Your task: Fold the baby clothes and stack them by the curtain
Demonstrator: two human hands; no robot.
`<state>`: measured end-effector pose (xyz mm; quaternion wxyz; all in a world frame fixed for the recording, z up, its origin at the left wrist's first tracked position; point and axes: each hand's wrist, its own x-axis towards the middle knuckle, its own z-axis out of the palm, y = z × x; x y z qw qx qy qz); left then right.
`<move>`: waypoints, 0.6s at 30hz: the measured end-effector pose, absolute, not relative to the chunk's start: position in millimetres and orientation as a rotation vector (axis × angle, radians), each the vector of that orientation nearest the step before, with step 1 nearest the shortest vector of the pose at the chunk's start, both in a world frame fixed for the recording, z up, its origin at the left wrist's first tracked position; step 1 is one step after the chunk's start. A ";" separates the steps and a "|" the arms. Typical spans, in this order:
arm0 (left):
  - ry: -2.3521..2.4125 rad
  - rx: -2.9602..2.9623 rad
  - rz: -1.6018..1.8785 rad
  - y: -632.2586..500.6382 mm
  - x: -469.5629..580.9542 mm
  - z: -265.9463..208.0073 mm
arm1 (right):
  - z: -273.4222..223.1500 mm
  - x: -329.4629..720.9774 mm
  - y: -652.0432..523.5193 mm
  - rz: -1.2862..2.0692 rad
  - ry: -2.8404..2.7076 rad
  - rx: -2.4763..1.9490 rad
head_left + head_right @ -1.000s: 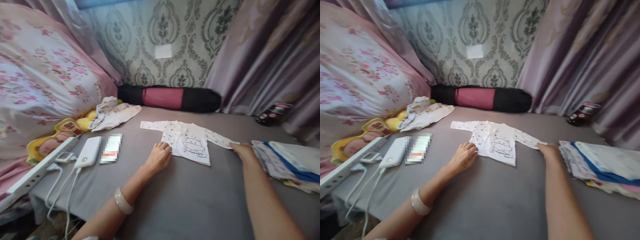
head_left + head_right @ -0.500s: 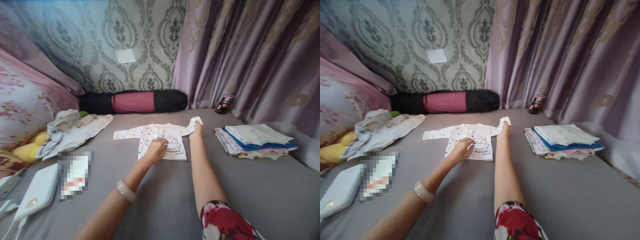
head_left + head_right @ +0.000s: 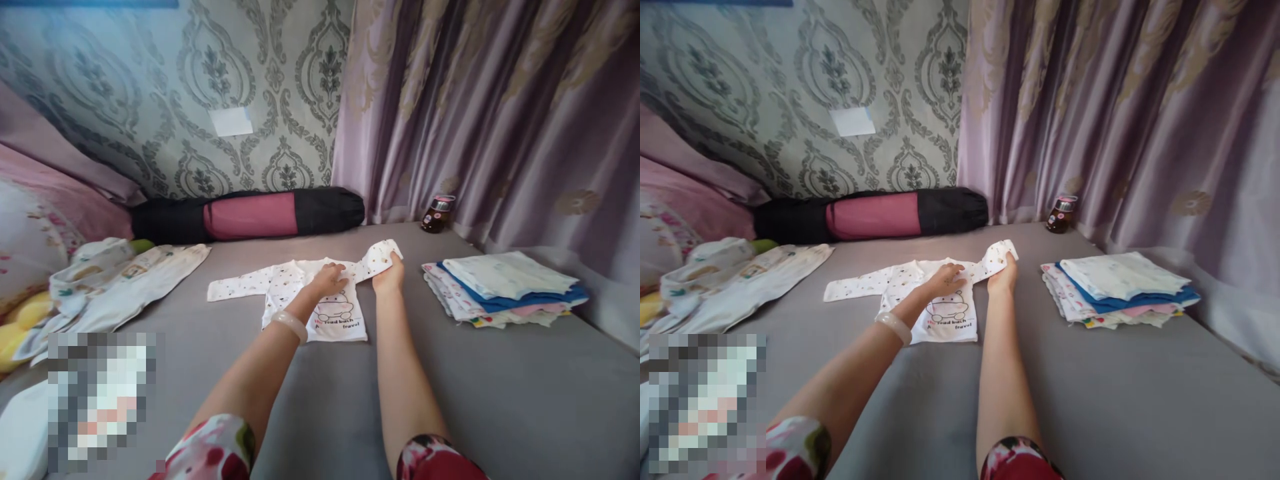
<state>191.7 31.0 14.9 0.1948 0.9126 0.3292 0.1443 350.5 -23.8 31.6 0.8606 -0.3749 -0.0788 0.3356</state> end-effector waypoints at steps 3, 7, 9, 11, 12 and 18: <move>1.011 2.543 0.286 39.4 198.9 12.9 | 35.2 349.7 -27.0 0.694 -0.071 -0.736; 1.050 2.499 0.121 49.9 203.1 15.9 | 40.2 346.4 -32.1 0.740 -0.055 -0.613; 1.026 2.500 0.019 55.0 204.5 20.6 | 41.9 344.3 -33.6 0.767 -0.063 -0.563; 1.004 2.491 -0.073 59.9 206.1 26.3 | 43.6 341.0 -33.2 0.804 -0.075 -0.538; 1.001 2.482 -0.109 62.2 207.1 29.1 | 44.5 338.5 -32.3 0.821 -0.077 -0.526; 1.017 2.481 -0.186 70.9 214.5 36.6 | 49.6 314.8 -20.6 0.934 -0.037 -0.490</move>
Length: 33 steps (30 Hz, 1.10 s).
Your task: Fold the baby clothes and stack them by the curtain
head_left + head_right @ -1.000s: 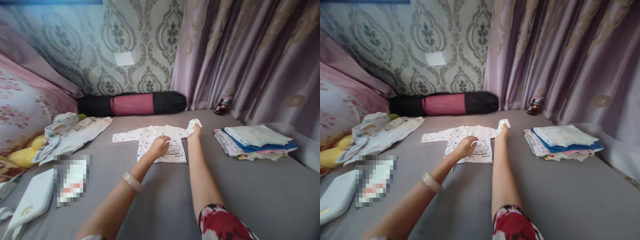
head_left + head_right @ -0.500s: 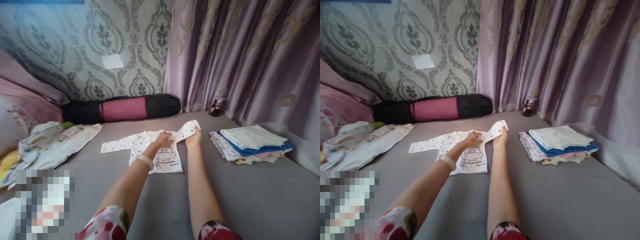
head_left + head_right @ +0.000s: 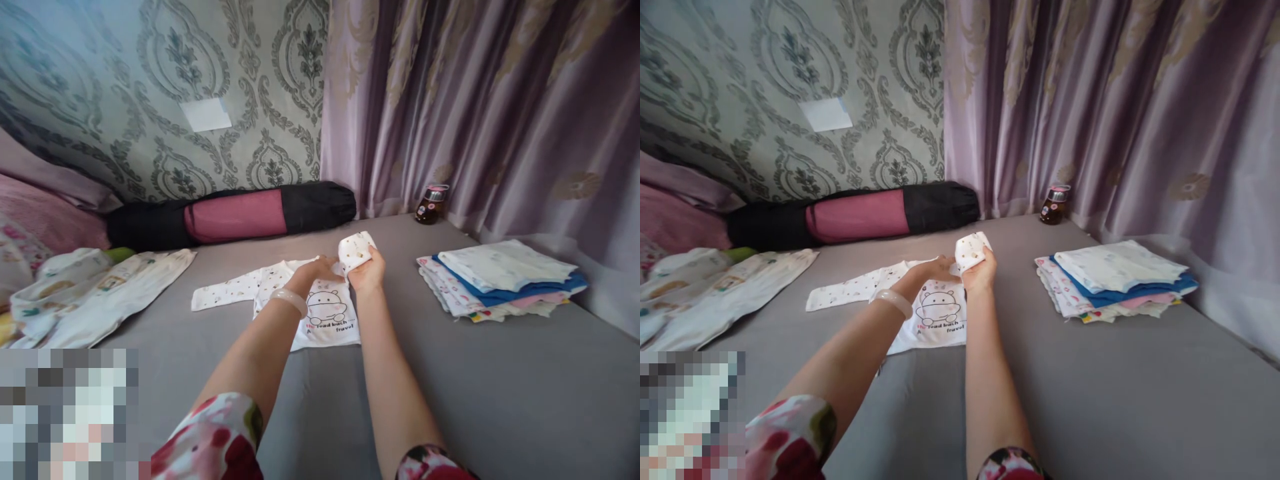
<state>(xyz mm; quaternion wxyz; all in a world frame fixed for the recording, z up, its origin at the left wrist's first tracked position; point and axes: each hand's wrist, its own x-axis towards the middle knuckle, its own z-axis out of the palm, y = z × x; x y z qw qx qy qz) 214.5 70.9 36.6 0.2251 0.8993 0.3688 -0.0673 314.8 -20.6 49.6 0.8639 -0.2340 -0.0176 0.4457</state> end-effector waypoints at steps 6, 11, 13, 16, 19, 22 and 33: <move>0.960 2.534 -0.014 64.2 211.6 30.7 | 47.3 297.6 -10.6 0.970 -0.049 -0.513; 1.078 2.303 0.457 48.0 175.3 29.8 | 43.2 281.1 -1.1 0.951 -0.057 -0.669; 1.203 2.189 0.631 40.7 152.6 29.6 | 40.6 270.7 0.9 0.901 -0.137 -0.825; 1.325 2.055 0.820 28.6 119.7 25.7 | 35.0 253.5 -2.7 0.777 -0.503 -1.170; 1.330 1.920 0.887 17.0 97.6 15.5 | 28.1 237.0 -12.7 0.605 -1.146 -1.453; 1.296 1.835 0.906 10.9 89.2 1.6 | 21.2 223.6 -23.0 0.528 -1.643 -1.628; 1.237 2.055 0.865 15.8 93.5 -2.7 | 29.8 241.5 -16.0 0.624 -1.612 -1.834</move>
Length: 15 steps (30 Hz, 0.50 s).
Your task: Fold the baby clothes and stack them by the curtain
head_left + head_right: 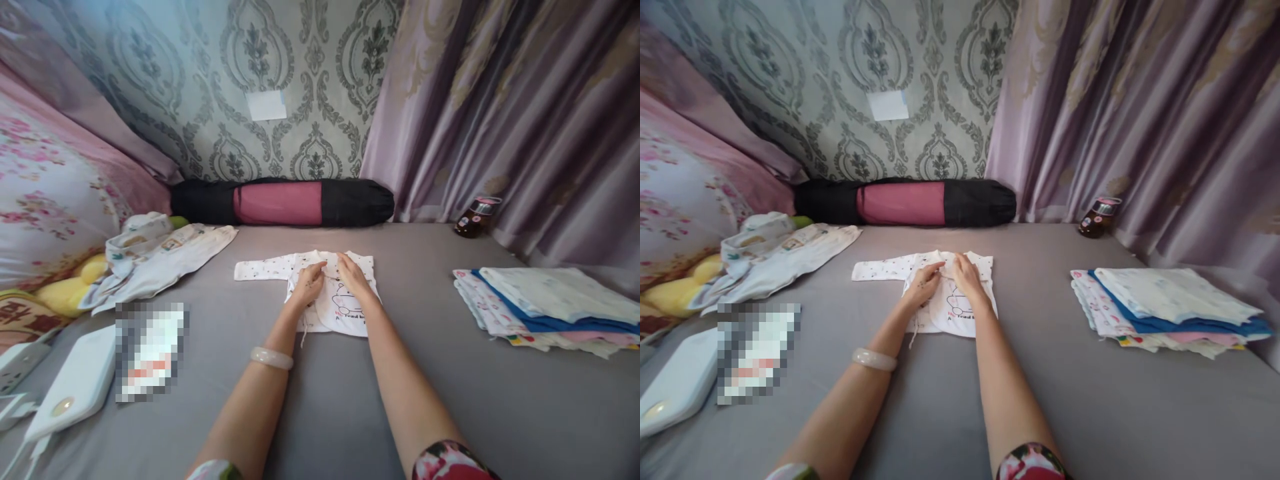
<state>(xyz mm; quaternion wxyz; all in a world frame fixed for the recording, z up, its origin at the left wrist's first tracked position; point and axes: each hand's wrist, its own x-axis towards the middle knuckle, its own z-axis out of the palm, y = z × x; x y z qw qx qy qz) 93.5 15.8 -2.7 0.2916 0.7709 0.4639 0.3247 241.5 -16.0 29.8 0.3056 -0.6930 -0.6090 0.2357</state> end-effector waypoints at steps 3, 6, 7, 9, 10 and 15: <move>1.262 2.119 0.875 14.8 96.6 -1.5 | 31.8 251.3 -17.7 0.509 -1.593 -1.929; 1.257 2.159 0.928 14.8 99.5 -3.2 | 27.6 249.9 -21.8 0.354 -1.757 -1.994; 1.255 2.176 0.931 15.0 100.2 -3.9 | 25.8 247.3 -22.5 0.312 -1.831 -2.002; 1.265 2.214 0.901 15.4 101.0 -5.3 | 23.2 240.8 -22.2 0.263 -1.974 -2.006; 1.274 2.234 0.872 15.5 101.1 -5.9 | 22.4 237.5 -21.1 0.250 -2.028 -2.006; 1.384 2.281 0.744 12.1 101.0 -7.3 | 20.5 228.2 -15.0 0.256 -2.138 -2.025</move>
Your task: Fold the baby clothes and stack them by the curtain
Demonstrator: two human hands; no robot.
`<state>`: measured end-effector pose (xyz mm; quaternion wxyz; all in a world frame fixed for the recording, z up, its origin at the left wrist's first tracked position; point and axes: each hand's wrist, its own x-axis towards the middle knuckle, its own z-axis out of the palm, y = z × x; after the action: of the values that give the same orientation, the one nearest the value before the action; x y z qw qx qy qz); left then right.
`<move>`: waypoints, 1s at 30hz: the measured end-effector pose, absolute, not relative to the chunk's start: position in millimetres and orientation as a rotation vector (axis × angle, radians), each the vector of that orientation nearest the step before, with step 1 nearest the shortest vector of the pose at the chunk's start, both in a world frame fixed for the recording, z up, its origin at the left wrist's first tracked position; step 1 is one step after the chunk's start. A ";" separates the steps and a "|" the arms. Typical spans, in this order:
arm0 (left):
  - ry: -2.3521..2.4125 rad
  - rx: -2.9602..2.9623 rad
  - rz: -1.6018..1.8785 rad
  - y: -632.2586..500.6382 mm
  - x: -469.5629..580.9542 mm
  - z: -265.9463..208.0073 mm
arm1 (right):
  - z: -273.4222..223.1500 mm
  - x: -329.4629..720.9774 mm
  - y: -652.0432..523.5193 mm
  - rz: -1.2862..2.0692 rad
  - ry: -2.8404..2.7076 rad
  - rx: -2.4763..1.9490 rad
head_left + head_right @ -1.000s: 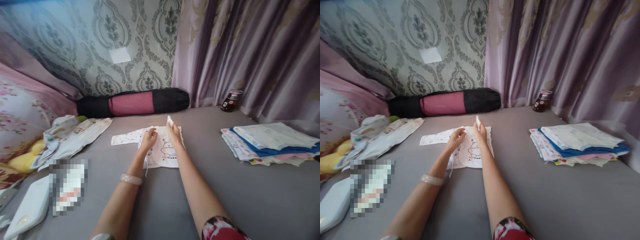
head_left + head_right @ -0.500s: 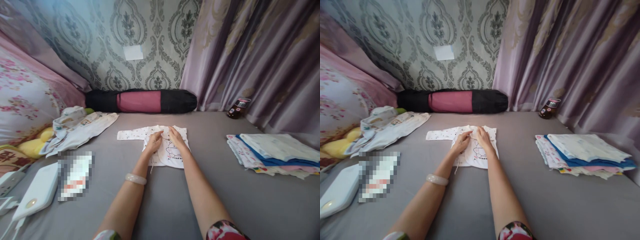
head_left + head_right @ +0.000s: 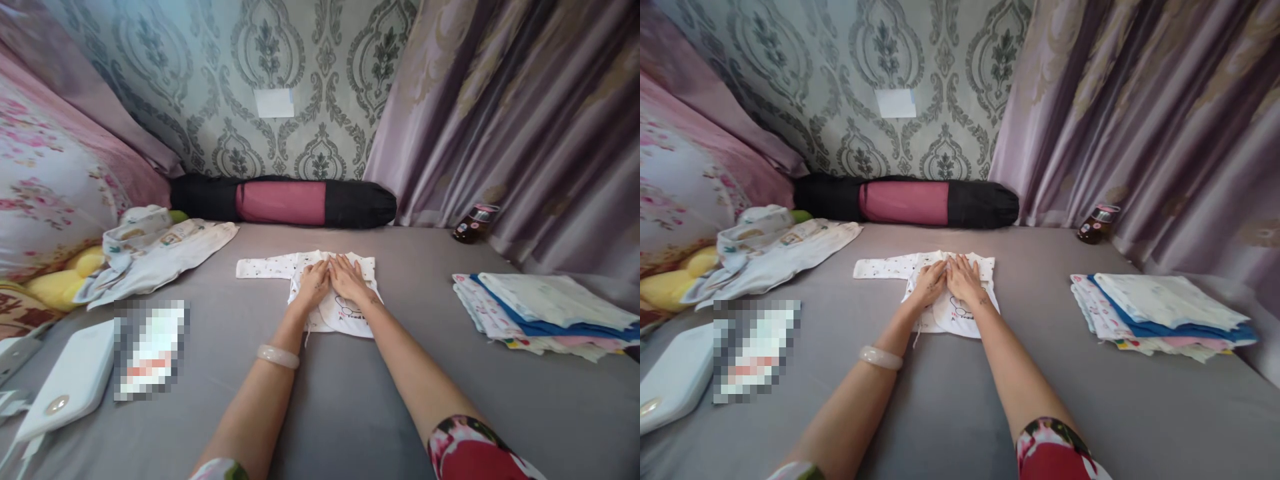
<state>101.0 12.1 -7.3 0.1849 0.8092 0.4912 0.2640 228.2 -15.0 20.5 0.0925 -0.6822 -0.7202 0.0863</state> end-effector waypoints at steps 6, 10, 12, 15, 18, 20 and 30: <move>1.568 2.338 0.533 5.0 100.4 -3.4 | 18.0 229.6 -17.7 0.271 -2.174 -2.041; 1.541 2.397 0.505 2.1 98.6 -1.6 | 19.0 233.7 -19.1 0.287 -2.175 -2.067; 1.512 2.405 0.492 1.1 97.8 -1.4 | 18.1 237.3 -19.3 0.271 -2.154 -2.096; 1.484 2.394 0.492 -0.4 97.2 -0.9 | 15.2 244.3 -19.8 0.212 -2.102 -2.138; 1.452 2.415 0.496 -2.5 96.5 0.9 | 12.9 251.7 -20.6 0.171 -2.058 -2.186; 1.443 2.432 0.488 -4.0 96.1 2.4 | 12.1 256.8 -21.0 0.154 -2.033 -2.223; 1.422 2.448 0.483 -7.2 94.0 4.4 | 8.7 290.8 -24.3 0.115 -1.875 -2.394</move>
<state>94.0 -7.2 4.4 0.1345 0.8446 0.4907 0.1666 290.8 -24.3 8.7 0.0495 -0.7858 -0.6154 0.0378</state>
